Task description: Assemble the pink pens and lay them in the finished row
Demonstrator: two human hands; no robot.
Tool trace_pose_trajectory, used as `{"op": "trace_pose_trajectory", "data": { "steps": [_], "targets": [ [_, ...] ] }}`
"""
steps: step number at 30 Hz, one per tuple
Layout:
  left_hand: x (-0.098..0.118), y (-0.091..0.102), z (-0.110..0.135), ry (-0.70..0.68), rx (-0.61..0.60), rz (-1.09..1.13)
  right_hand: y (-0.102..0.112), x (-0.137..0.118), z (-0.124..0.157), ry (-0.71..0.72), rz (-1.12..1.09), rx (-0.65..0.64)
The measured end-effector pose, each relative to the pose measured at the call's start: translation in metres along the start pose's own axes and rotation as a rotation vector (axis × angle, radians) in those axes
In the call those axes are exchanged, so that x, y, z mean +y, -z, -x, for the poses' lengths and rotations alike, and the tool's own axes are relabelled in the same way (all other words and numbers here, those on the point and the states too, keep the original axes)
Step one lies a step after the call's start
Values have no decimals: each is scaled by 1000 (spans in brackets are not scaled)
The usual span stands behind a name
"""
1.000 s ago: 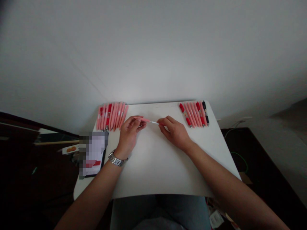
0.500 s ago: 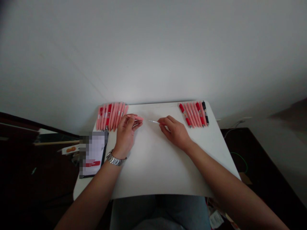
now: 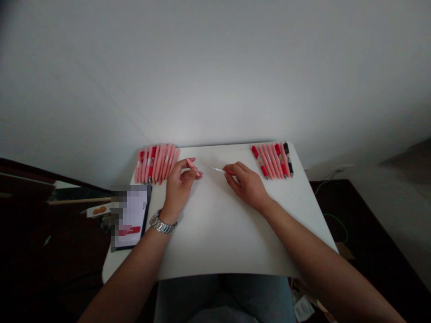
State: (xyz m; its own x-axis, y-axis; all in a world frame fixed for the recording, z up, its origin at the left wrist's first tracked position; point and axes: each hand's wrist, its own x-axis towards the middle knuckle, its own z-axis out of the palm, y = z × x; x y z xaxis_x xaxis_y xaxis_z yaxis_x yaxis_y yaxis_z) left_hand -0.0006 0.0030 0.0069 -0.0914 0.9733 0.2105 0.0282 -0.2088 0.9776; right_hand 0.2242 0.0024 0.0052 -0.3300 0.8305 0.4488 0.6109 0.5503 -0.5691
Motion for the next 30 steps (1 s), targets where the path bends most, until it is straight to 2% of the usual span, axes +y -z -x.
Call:
{"op": "trace_pose_trajectory", "data": {
  "steps": [7,15,22,30],
  "targets": [
    [-1,5,0,-145,62,-223,1,0,0,-13,-17,1],
    [-2,11,-1,-168,49,-428,0,3,0,-14,-17,5],
    [-4,12,-1,-167,-43,-688,0,2,0,-21,-25,-5],
    [-3,10,-2,-169,-39,-724,0,2,-1,-28,-12,-6]
  ]
}}
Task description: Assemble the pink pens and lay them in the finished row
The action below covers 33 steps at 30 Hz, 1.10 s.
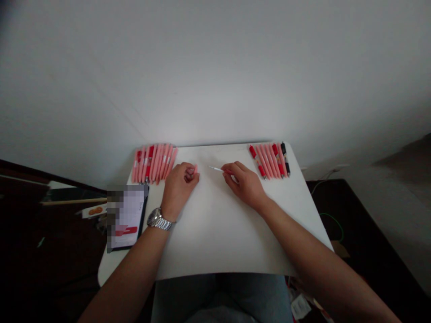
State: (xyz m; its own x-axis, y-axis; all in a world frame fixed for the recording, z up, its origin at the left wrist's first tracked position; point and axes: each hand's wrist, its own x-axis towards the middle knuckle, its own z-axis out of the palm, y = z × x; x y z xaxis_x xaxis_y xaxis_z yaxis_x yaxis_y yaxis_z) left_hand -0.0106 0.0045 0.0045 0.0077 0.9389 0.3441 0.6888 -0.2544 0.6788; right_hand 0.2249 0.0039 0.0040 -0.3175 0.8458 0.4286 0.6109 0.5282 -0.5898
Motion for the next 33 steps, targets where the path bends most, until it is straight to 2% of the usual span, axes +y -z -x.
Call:
{"op": "trace_pose_trajectory", "data": {
  "steps": [13,26,33],
  "targets": [
    [-5,-3,1,-29,12,45,0,1,0,-4,-1,-1],
    [-2,4,-2,1,96,74,0,2,1,4,-8,-8],
    [1,5,0,-62,94,168,0,2,1,2,-11,-12]
  ]
}}
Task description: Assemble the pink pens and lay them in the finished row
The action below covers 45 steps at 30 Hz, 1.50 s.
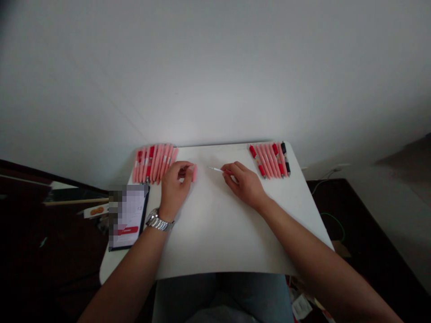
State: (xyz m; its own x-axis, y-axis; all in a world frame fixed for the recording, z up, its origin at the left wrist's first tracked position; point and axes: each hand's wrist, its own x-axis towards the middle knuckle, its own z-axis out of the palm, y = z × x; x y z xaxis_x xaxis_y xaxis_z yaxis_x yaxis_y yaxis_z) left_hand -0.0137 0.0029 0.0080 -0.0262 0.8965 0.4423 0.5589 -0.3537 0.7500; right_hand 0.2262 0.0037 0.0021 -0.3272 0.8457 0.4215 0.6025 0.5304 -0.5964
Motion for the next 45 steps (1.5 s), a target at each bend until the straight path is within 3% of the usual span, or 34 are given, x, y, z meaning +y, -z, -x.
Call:
{"op": "trace_pose_trajectory", "data": {
  "steps": [14,31,45],
  "targets": [
    [8,-6,6,-48,-174,247,-2,-4,-1,49,-20,-68],
    [8,-7,6,-59,-196,239,-2,-5,0,111,-20,-72],
    [5,-9,5,75,-167,398,-1,-3,0,82,-1,-68]
  ]
}}
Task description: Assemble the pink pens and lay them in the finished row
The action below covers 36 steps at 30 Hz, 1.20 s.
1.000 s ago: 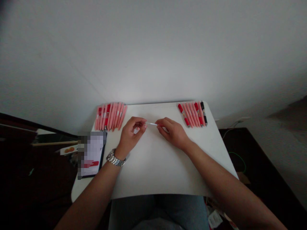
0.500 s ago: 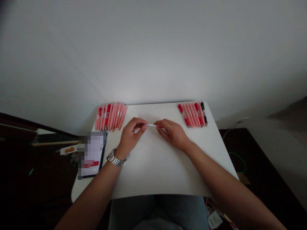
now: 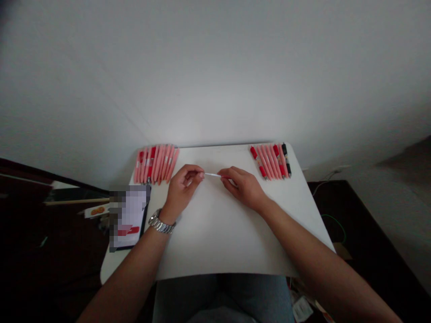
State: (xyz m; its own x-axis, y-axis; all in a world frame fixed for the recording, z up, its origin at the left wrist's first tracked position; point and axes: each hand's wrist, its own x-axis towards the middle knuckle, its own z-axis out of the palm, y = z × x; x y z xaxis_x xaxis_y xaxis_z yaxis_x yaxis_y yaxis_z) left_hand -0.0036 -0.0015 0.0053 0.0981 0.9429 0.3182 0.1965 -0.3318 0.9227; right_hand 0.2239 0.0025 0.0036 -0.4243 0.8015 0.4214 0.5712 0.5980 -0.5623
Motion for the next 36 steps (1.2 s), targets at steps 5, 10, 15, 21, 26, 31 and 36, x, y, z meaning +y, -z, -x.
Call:
{"op": "trace_pose_trajectory", "data": {
  "steps": [5,10,15,21,26,31,36],
  "targets": [
    [1,1,-2,30,27,119,1,1,1,-8,-3,13],
    [1,3,-4,53,62,126,1,2,1,-21,-12,16],
    [-3,5,-5,17,108,74,1,3,2,-15,-14,25],
    [-4,9,-5,-41,205,-138,1,3,2,-22,-14,22],
    [-1,17,-6,-57,207,-353,2,2,2,-20,-17,22],
    [-1,22,-7,-52,185,-536,1,3,2,-12,-26,18],
    [0,23,-6,-24,165,-676,0,3,2,-6,-23,18]
  ]
}}
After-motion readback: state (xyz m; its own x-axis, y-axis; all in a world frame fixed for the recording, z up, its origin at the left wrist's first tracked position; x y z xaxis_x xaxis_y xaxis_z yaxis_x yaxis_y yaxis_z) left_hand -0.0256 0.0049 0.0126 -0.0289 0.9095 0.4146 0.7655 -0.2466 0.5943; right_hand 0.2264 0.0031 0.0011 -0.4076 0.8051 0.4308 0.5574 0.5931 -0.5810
